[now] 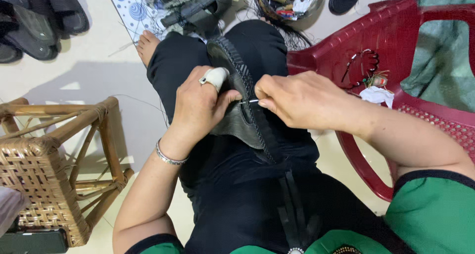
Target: The person sews the sole of a sandal by hand using a needle and thread, pulling the stitches tight along the edge of the shoe.
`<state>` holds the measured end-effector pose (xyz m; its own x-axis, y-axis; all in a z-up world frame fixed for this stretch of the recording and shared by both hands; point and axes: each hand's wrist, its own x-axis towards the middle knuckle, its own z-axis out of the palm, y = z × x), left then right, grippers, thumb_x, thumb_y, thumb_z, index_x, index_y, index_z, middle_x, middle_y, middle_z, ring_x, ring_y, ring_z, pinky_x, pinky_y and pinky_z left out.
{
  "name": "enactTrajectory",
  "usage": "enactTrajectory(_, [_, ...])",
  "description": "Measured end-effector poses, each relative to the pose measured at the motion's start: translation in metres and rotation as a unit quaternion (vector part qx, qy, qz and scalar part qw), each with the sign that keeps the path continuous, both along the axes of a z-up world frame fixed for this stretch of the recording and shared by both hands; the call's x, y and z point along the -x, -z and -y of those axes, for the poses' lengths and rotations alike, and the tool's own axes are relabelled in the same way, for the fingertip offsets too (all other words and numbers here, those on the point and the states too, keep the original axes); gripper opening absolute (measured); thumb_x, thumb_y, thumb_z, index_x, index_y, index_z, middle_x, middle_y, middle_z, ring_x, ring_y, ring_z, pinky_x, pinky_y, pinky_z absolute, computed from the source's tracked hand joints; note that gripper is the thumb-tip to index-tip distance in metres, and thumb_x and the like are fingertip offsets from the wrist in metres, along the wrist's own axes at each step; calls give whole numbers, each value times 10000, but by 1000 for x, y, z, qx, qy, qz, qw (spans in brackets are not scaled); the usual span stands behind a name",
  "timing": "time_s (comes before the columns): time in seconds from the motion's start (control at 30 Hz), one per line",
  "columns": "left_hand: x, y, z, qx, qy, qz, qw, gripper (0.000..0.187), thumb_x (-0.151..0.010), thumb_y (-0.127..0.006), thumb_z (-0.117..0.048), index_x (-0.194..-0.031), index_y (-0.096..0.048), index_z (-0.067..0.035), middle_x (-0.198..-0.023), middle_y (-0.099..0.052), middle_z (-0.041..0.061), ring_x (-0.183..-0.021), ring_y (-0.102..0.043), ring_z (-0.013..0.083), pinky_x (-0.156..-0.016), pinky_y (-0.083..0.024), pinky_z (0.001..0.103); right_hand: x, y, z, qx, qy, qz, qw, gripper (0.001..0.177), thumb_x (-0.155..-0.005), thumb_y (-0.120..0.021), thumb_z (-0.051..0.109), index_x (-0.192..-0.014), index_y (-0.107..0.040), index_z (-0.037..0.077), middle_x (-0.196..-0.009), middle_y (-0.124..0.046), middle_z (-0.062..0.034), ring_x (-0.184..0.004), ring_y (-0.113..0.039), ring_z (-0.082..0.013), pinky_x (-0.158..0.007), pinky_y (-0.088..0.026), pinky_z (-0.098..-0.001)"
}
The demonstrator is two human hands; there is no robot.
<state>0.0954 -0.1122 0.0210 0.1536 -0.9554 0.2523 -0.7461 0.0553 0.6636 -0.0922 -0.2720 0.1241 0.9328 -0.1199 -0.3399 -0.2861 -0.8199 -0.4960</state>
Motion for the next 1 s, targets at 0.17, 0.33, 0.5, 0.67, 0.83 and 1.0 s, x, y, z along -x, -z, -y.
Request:
enactTrajectory(0.17, [10, -43, -11, 32, -66, 37, 997, 389, -915, -823, -255, -1171, -702, 11, -1121, -608, 145, -1031, -662, 351, -791, -583, 416, 9, 4, -7, 33, 4, 33, 999, 195, -1073, -488, 372, -998, -528, 196, -728, -564, -12, -593, -676, -301, -527, -544, -423])
enactTrajectory(0.33, [33, -46, -14, 130, -16, 76, 988, 240, -910, -759, -176, -727, -660, -56, -873, -630, 119, -748, -604, 338, -615, -449, 413, 5, -8, -6, 47, -14, 59, 997, 147, -1067, -513, 275, -1085, -591, 151, -724, -591, -46, -541, -669, -304, -471, -548, -412])
enactTrajectory(0.5, [45, -46, -15, 92, 19, 99, 991, 248, -821, -732, -71, -616, -592, -68, -784, -539, 121, -719, -518, 325, -627, -356, 410, 5, -9, -1, 62, -29, 75, 995, 134, -1049, -543, 272, -1056, -589, 146, -709, -575, -72, -539, -662, -330, -454, -539, -441])
enactTrajectory(0.67, [41, -103, -18, -12, 123, -383, 915, 93, -873, -721, -73, -867, -734, 19, -1086, -705, 194, -1054, -669, 400, -820, -519, 420, 8, -5, 1, 80, -42, 105, 990, 139, -1050, -577, 289, -1067, -603, 153, -740, -572, -44, -561, -667, -320, -453, -533, -427])
enactTrajectory(0.83, [48, -82, -26, 12, 42, -137, 990, 160, -901, -749, -143, -902, -731, 16, -1058, -690, 157, -1015, -670, 376, -754, -541, 421, 4, -7, 4, 74, -47, 109, 990, 127, -1051, -579, 287, -1053, -605, 163, -734, -587, -42, -553, -671, -303, -474, -544, -413])
enactTrajectory(1.0, [64, -53, -28, 4, -21, 36, 999, 330, -845, -833, -228, -680, -682, 13, -935, -607, 178, -857, -587, 381, -637, -441, 433, 11, -8, 1, 112, -56, 106, 986, 104, -1062, -567, 283, -1061, -605, 186, -763, -613, -17, -579, -689, -271, -502, -557, -383])
